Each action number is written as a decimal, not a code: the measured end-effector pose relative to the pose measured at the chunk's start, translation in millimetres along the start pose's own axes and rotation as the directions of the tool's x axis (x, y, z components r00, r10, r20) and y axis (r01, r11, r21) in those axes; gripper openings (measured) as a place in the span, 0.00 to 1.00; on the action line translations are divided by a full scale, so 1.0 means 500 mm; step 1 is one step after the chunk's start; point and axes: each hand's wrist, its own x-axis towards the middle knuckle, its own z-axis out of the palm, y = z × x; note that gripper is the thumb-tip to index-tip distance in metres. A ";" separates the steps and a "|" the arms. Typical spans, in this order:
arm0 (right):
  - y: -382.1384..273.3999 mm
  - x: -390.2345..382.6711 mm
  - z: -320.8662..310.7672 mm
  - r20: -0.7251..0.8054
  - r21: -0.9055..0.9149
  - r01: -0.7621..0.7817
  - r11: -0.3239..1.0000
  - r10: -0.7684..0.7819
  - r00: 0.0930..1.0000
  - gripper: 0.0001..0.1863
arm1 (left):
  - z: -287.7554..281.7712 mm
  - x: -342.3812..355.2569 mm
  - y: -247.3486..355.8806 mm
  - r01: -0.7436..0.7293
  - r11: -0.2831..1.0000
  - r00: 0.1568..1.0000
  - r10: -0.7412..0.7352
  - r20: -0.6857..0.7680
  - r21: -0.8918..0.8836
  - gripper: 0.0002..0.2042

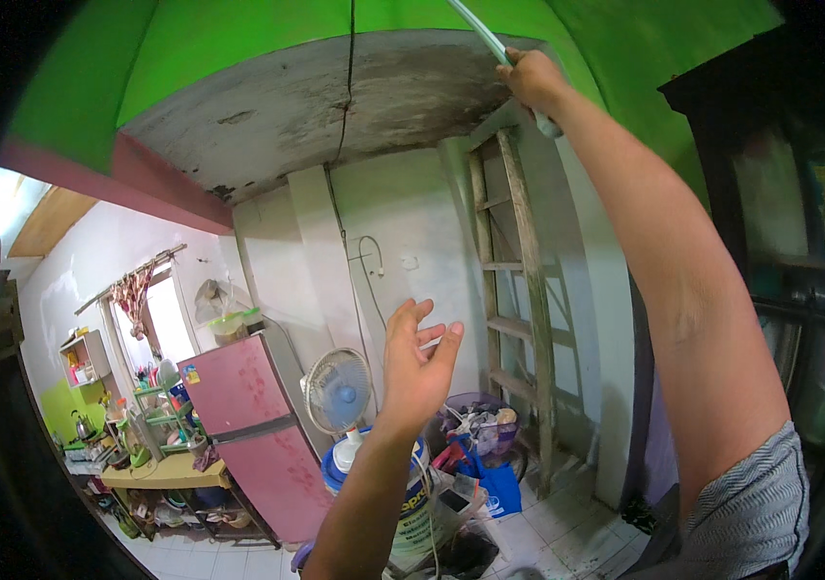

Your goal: The person uses a long-handled paint roller to apply green paint to the ceiling. They repeatedly roll the ceiling surface and occasionally dip the roller into a green bucket to reload paint.

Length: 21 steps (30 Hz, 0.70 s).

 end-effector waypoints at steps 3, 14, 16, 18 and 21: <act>0.011 0.034 -0.025 0.041 -0.065 0.053 0.996 -0.051 0.998 0.28 | -0.004 -0.007 -0.006 0.013 1.000 1.000 -0.013 0.006 -0.007 0.29; 0.129 -0.402 -0.189 0.188 -0.107 -0.080 0.991 0.099 0.977 0.30 | 0.082 -0.014 -0.017 0.035 0.997 0.996 -0.029 0.088 -0.066 0.25; 0.169 -0.522 -0.207 0.172 -0.038 -0.007 0.999 0.013 0.985 0.31 | 0.115 -0.013 -0.014 0.040 0.995 0.992 -0.028 0.121 -0.095 0.25; 0.195 -0.639 -0.221 0.188 -0.008 0.018 1.000 -0.016 0.982 0.32 | 0.141 -0.013 -0.014 0.060 0.994 0.987 -0.045 0.153 -0.096 0.25; 0.195 -0.805 -0.265 0.296 -0.026 -0.114 0.993 0.117 0.948 0.35 | 0.172 -0.022 -0.019 0.062 0.991 0.985 -0.041 0.170 -0.120 0.25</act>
